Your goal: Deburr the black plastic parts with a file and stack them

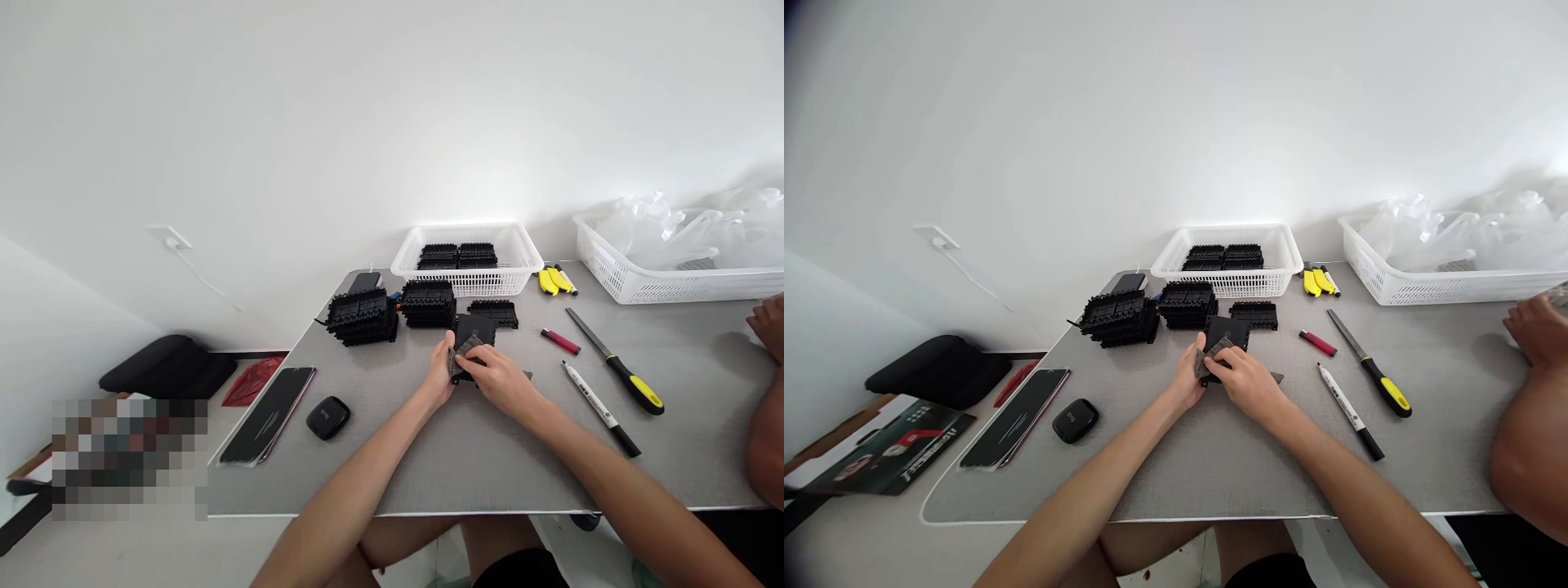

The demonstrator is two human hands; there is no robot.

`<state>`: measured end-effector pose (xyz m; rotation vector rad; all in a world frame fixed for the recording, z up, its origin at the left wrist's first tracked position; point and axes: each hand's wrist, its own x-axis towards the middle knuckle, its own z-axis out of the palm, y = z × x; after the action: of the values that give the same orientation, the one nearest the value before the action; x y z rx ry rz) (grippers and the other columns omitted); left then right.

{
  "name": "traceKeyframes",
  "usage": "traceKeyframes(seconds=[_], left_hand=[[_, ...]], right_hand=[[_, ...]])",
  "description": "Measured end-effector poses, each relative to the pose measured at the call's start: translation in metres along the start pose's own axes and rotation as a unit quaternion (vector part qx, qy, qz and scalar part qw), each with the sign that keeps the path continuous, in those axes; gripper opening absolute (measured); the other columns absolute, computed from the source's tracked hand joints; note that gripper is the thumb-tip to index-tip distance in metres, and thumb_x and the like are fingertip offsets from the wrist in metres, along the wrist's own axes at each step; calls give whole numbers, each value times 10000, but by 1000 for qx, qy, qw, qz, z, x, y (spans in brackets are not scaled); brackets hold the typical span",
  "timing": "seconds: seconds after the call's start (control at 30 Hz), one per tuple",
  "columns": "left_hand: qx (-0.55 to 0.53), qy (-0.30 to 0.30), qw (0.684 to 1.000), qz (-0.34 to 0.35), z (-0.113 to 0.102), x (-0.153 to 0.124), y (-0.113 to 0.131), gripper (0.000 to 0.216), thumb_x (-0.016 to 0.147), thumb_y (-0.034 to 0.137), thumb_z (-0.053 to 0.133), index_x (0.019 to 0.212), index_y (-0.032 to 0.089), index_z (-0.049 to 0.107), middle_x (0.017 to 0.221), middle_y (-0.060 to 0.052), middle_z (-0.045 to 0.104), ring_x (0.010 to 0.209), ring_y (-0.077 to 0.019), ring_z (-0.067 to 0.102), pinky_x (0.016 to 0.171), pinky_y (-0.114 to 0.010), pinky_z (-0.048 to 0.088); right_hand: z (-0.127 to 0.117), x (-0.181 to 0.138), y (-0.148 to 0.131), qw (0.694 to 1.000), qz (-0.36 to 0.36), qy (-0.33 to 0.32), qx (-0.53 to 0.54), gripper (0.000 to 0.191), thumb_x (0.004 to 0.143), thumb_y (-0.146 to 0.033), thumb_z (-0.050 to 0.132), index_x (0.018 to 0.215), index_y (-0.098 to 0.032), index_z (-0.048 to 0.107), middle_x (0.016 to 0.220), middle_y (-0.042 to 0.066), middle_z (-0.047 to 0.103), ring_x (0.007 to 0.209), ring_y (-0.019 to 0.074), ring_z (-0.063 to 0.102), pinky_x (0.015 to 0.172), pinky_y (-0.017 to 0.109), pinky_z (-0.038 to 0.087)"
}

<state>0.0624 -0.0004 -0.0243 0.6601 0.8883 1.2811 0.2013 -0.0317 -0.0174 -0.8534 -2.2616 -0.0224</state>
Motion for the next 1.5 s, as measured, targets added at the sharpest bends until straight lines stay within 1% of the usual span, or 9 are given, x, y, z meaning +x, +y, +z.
traceKeyframes(seconds=[0.27,0.57,0.67,0.83,0.97,1.1,1.17,1.33,1.5], left_hand=[[109,-102,988,-27,9,-10,-2,454,737,565,703,918,149,693,849,-63,698,809,-189,631,711,-271,481],[59,-5,998,-13,2,-6,1,326,641,375,806,809,156,633,688,-2,635,659,-133,561,619,-237,432],[62,-23,997,-30,3,-7,4,349,675,412,788,864,149,656,715,-13,655,672,-137,575,622,-234,444],[65,-79,993,-59,7,-10,3,407,763,514,710,967,163,687,857,-68,708,802,-187,640,729,-287,504],[48,-21,998,-21,4,-4,2,410,752,524,717,927,155,684,802,-42,698,765,-171,640,719,-275,505],[27,40,999,20,-2,3,9,439,690,547,756,840,147,658,649,18,629,612,-112,584,605,-212,476],[26,25,999,8,-2,3,12,449,700,560,744,841,143,658,651,6,638,592,-116,588,582,-216,480],[24,-33,998,-37,5,-5,16,397,819,500,664,985,141,681,876,-91,727,819,-201,686,756,-304,544],[12,-2,1000,-13,3,-2,20,400,820,500,659,975,131,670,924,-105,735,912,-231,691,823,-333,544]], right_hand=[[-19,8,29,971,162,171,-35,341,970,-166,395,1193,-198,650,956,109,613,835,201,585,734,345,526],[3,6,-7,995,80,35,41,335,959,-149,417,1188,-206,655,949,93,629,817,174,613,698,291,533],[-4,7,4,994,86,72,10,350,963,-142,387,1176,-184,662,996,124,631,914,206,608,791,343,537],[-24,8,30,967,196,160,-42,356,966,-173,378,1164,-170,674,996,133,638,889,227,612,781,384,534],[-11,3,14,974,181,134,-11,346,950,-164,405,1150,-204,684,1002,115,646,886,211,623,773,358,541],[3,0,-4,992,108,45,42,343,938,-139,420,1142,-224,683,990,87,649,841,173,629,731,299,543],[-2,1,0,993,109,47,29,337,939,-139,417,1135,-205,684,1004,99,647,861,183,628,742,310,540],[-24,5,28,968,186,165,-29,332,953,-168,413,1165,-176,670,998,123,636,873,213,620,757,354,531],[-18,2,15,987,131,89,3,325,947,-152,411,1125,-189,681,1019,115,631,880,200,632,736,326,538]])
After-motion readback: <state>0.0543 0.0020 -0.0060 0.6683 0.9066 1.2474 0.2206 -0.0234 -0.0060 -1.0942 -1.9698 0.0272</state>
